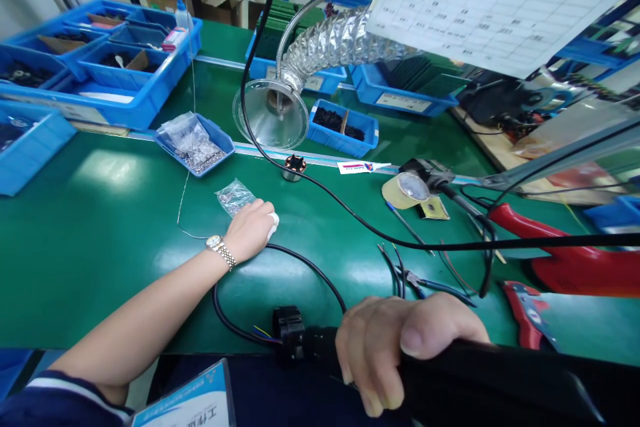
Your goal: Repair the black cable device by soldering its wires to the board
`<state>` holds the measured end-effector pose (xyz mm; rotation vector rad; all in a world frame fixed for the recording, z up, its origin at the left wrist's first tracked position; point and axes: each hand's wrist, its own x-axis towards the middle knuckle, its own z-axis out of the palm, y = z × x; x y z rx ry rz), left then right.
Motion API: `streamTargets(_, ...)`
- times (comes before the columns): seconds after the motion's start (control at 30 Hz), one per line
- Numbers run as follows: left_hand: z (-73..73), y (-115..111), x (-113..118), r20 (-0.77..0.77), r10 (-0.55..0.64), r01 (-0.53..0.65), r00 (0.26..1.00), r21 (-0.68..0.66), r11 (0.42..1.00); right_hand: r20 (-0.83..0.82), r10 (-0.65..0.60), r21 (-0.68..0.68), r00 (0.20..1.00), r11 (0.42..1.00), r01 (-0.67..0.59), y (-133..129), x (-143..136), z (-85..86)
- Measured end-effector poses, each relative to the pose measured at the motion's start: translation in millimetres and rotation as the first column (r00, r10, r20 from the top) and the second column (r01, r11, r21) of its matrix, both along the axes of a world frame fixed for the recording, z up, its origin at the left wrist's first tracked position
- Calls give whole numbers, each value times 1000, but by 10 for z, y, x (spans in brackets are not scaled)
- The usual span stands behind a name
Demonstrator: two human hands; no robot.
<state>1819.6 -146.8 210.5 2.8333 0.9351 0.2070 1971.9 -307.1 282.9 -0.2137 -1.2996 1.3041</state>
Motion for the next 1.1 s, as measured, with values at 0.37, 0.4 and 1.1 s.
streamTargets(0.37, 281, -626, -593, 327, 298, -165, 897, -377, 911, 62, -47, -74, 997, 996, 52, -24, 26, 41)
streamTargets(0.4, 237, -705, -604, 335, 310, -143, 890, -441, 886, 79, -54, -92, 995, 994, 61, -26, 30, 31)
streamTargets(1.1, 47, -1151, -433, 532, 203, 315, 822, -721, 617, 86, -111, -145, 990, 982, 123, 23, -20, -114)
